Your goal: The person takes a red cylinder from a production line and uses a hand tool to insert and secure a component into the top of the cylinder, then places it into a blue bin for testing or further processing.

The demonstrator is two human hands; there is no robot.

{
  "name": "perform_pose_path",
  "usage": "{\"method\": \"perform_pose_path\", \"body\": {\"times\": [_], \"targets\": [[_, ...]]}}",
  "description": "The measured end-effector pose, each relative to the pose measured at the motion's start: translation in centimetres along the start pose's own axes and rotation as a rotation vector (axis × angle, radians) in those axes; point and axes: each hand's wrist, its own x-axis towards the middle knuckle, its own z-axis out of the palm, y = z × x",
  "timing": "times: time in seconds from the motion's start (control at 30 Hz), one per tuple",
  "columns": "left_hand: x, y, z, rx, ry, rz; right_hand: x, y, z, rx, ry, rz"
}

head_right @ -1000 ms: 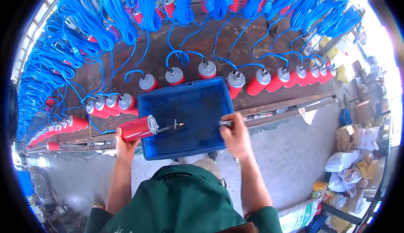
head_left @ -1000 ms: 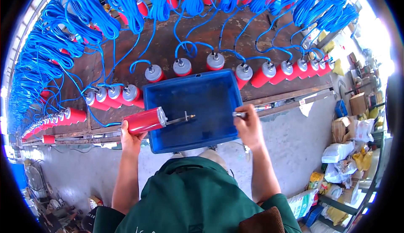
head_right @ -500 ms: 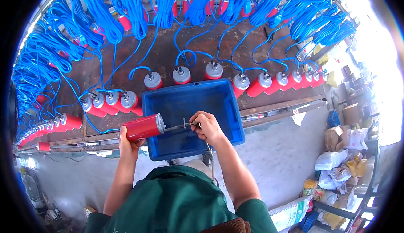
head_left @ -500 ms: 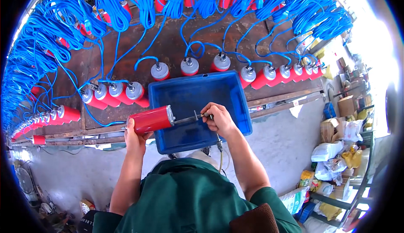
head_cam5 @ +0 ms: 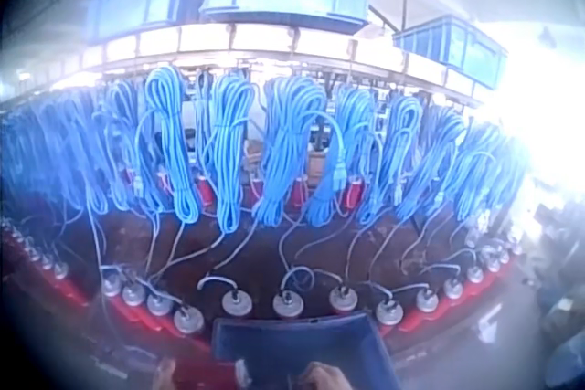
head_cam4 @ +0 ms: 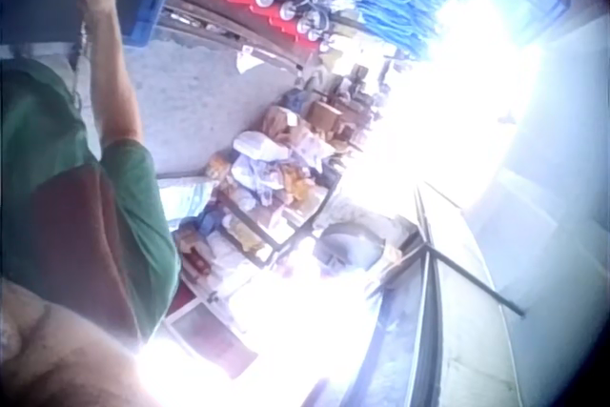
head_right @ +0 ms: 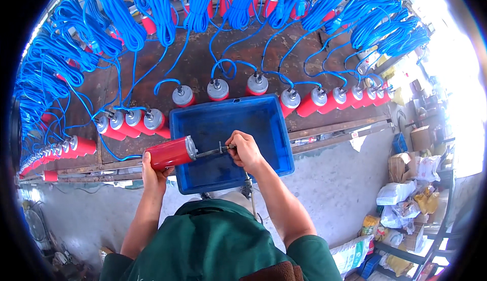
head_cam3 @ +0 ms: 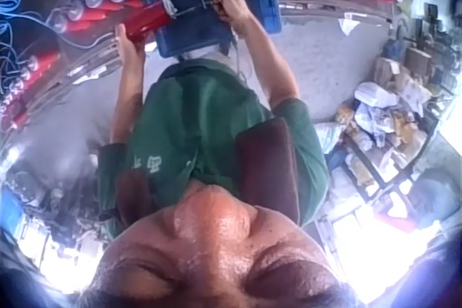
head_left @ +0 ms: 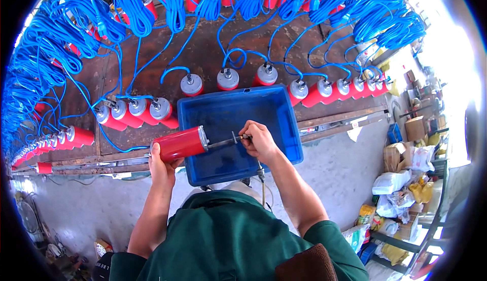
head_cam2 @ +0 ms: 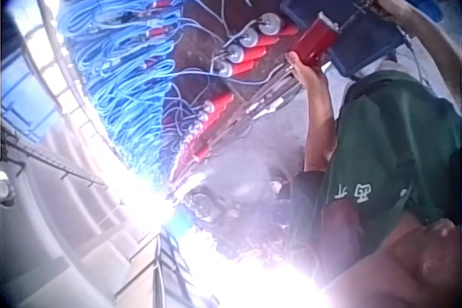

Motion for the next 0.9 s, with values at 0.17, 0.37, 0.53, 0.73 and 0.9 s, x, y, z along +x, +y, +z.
{"method": "perform_pose_path", "body": {"times": [0.17, 0.37, 0.53, 0.73, 0.9], "targets": [[-0.2, -0.2, -0.1, -0.007, 0.000, 0.014, 0.0, -0.3, 0.1, -0.008, 0.000, 0.005], [-0.7, -0.3, 0.0, -0.023, 0.004, 0.022, -0.1, -0.3, -2.0, 0.091, -0.125, 0.013], [-0.9, -0.8, 0.9, -0.082, 0.114, 0.052, -5.2, -8.3, -11.8, -0.291, -0.175, -0.486], [-1.8, -0.7, 5.3, -0.030, 0.275, 0.229, -10.5, -9.9, -22.8, -0.273, 0.027, -0.310], [-2.0, -2.8, 9.9, 0.120, 0.189, 0.252, -1.2, -0.1, -33.5, -0.878, 0.684, -0.535]]}}
